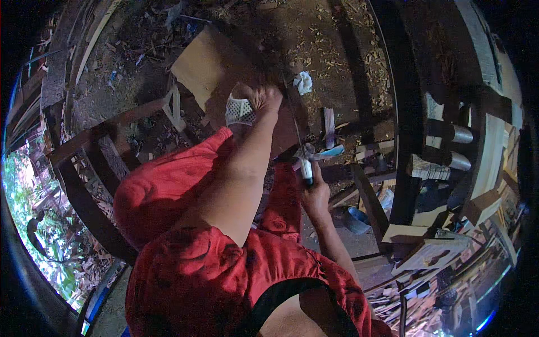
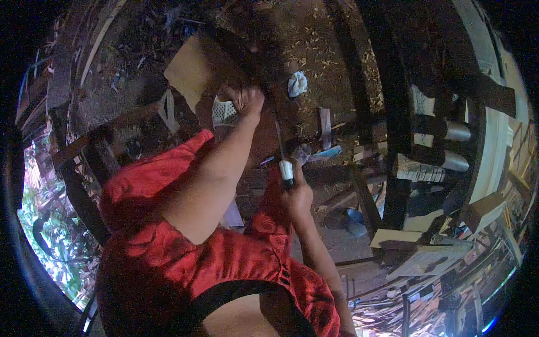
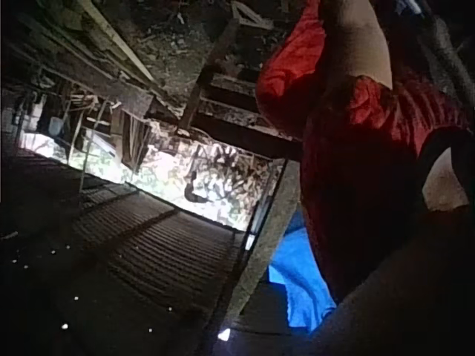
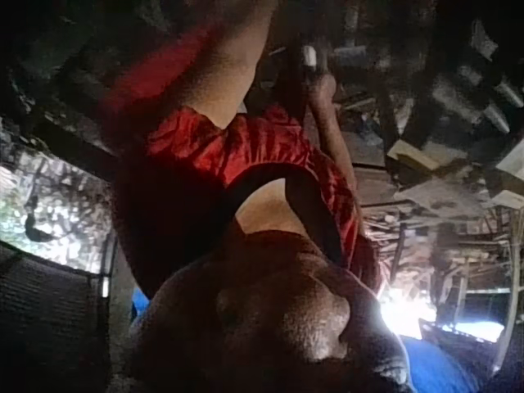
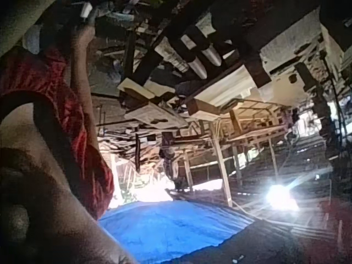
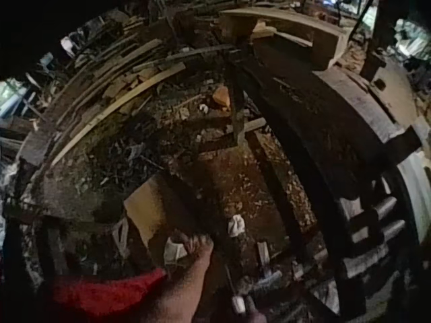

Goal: Using a hand saw to cut a piece of wood after measuring it.

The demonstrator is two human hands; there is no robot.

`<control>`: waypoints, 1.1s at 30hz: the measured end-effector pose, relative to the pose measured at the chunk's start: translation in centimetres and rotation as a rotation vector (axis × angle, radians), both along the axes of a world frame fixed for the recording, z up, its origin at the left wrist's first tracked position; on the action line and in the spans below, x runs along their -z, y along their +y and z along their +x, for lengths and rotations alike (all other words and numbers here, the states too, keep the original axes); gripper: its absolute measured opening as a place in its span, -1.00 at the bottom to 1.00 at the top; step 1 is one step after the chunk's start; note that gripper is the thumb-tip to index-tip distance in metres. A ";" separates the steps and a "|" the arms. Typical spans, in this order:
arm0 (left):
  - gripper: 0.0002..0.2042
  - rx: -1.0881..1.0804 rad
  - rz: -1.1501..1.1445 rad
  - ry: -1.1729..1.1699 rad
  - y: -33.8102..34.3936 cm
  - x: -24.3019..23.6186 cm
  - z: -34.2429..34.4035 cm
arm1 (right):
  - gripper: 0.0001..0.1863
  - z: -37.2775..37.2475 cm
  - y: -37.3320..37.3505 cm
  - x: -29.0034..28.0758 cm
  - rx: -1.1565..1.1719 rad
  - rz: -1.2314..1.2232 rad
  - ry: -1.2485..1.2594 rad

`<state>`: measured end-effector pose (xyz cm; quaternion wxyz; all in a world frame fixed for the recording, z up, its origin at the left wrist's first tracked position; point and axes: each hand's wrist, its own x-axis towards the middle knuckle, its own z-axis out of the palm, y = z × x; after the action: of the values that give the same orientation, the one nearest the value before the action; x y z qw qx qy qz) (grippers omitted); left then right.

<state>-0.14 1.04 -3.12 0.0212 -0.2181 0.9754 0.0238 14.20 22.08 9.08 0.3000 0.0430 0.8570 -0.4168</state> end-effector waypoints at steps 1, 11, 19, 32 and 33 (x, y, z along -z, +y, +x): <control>-0.63 0.031 -0.059 0.193 0.0 0.1 0.0 | -0.42 0.5 0.5 -1.0 -0.032 0.060 -0.087; -0.64 0.042 -0.073 0.007 -0.2 0.7 0.4 | -0.48 4.8 4.7 -6.2 0.026 0.060 -0.089; -0.62 -0.027 0.149 -0.283 0.0 -0.5 0.1 | -0.46 -0.1 1.1 -2.3 -0.068 0.176 -0.104; -0.74 0.014 -0.018 0.004 -0.3 1.1 0.4 | -0.43 3.5 3.1 -5.3 -0.038 0.233 -0.262; -0.74 0.021 0.001 0.026 -0.2 1.3 0.5 | -0.43 4.8 3.8 -5.9 -0.012 0.230 -0.146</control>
<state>0.40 0.83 -4.40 0.0090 -0.2073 0.9779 0.0267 19.04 25.92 14.96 0.3571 0.1023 0.8752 -0.3100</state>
